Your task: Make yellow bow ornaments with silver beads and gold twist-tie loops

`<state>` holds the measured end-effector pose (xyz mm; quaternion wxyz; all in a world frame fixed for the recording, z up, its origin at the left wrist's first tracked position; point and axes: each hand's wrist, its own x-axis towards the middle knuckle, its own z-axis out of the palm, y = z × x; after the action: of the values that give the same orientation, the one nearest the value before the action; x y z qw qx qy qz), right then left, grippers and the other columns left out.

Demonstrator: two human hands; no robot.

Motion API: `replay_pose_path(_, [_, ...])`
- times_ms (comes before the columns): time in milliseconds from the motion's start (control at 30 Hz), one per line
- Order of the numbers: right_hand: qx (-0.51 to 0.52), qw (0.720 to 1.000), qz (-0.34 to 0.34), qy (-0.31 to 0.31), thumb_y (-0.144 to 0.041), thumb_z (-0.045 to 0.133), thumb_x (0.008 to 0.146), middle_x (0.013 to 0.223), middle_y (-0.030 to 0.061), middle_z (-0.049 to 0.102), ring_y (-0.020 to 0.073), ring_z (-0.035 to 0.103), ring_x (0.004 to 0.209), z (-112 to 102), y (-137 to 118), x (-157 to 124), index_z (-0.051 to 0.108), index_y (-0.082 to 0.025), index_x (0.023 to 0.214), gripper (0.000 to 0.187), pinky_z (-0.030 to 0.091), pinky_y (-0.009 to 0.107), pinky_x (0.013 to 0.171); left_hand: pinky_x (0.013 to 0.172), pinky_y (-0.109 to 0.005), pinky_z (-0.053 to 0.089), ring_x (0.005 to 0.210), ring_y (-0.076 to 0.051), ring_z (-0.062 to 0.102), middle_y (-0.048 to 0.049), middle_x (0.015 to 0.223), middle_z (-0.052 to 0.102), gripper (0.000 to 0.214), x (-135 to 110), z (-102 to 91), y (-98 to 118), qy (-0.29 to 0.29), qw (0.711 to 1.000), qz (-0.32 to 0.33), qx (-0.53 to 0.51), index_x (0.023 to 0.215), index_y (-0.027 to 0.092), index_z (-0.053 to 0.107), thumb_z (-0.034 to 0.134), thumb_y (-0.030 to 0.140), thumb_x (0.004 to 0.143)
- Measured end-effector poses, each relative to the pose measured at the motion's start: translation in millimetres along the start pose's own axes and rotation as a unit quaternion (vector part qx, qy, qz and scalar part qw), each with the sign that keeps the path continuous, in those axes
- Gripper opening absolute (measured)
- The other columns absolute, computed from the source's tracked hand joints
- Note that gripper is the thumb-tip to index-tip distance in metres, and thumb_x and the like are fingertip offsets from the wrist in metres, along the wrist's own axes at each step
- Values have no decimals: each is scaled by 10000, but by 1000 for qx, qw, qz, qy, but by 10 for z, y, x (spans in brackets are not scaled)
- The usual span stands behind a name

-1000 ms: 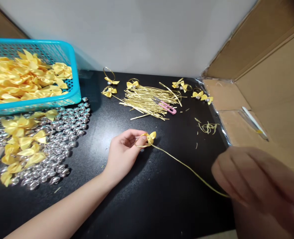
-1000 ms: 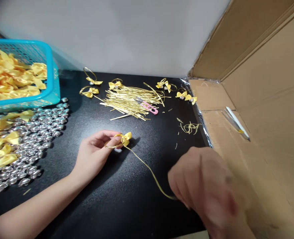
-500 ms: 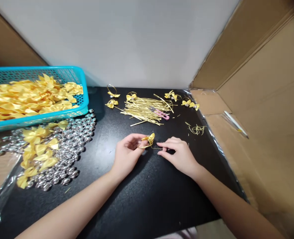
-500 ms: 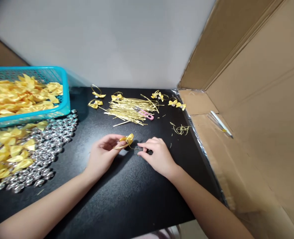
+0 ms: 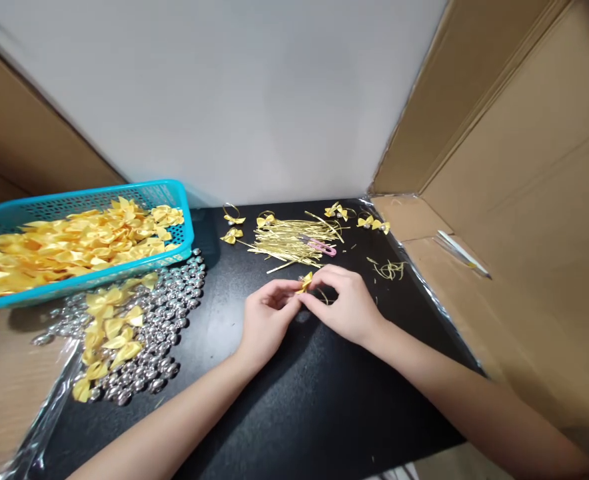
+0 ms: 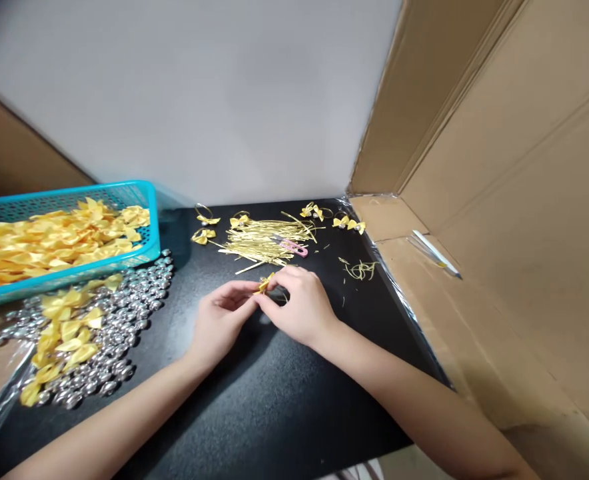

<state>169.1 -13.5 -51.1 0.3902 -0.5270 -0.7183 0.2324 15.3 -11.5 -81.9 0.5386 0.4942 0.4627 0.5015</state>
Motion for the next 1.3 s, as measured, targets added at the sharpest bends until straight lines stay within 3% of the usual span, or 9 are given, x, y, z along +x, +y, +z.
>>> replay_pose_path(167, [83, 996, 28, -3, -134, 664, 741, 744, 27, 718, 157, 656, 692, 49, 37, 224, 655, -178, 693, 65, 504, 280, 667, 681, -246, 556, 709, -130, 678, -42, 858, 741, 188, 124, -104, 91, -8, 1000, 4, -6, 914, 167, 685, 719, 255, 751])
replay_pose_path(267, [116, 992, 26, -41, -97, 626, 747, 740, 25, 722, 147, 663, 694, 79, 111, 302, 670, -173, 688, 106, 507, 269, 679, 610, -208, 523, 665, -105, 632, -11, 814, 700, 293, 181, -148, 62, -33, 999, 3, -1, 1011, 180, 656, 744, 238, 737])
replay_pose_path(467, [145, 983, 29, -106, -158, 650, 765, 752, 27, 714, 136, 653, 707, 161, 232, 268, 673, -167, 728, 44, 503, 263, 708, 550, -208, 499, 557, -100, 583, -2, 660, 683, 173, 246, -170, -44, -32, 998, -48, 38, 891, 164, 720, 669, 314, 820])
replay_pose_path(600, [160, 984, 36, -71, -245, 700, 755, 712, 23, 692, 129, 634, 654, 250, 286, 211, 642, -160, 732, 105, 500, 254, 654, 595, -220, 521, 633, -123, 628, -34, 778, 741, 156, 241, -196, -57, -39, 995, -36, 80, 898, 186, 759, 674, 290, 820])
replay_pose_path(700, [168, 984, 36, -50, -199, 633, 809, 676, 11, 685, 111, 627, 615, 319, 343, 193, 626, -166, 696, 117, 492, 236, 623, 577, -203, 523, 589, -103, 608, -19, 730, 722, 156, 227, -207, -55, -49, 996, -20, 75, 911, 190, 755, 639, 275, 850])
replay_pose_path(967, [232, 968, 62, -77, -195, 601, 829, 710, 46, 702, 136, 649, 647, 348, 428, 165, 640, -153, 726, 118, 518, 265, 647, 574, -135, 514, 592, -62, 601, 38, 694, 650, 131, 213, -209, -96, -39, 999, -32, 0, 991, 231, 673, 626, 206, 871])
replay_pose_path(1300, [252, 961, 59, -94, -204, 574, 838, 700, 22, 669, 124, 624, 651, 312, 435, 173, 621, -167, 719, 133, 513, 261, 648, 576, -160, 519, 605, -79, 615, 34, 701, 652, 147, 194, -215, -112, -35, 999, -14, 13, 1007, 244, 653, 606, 188, 879])
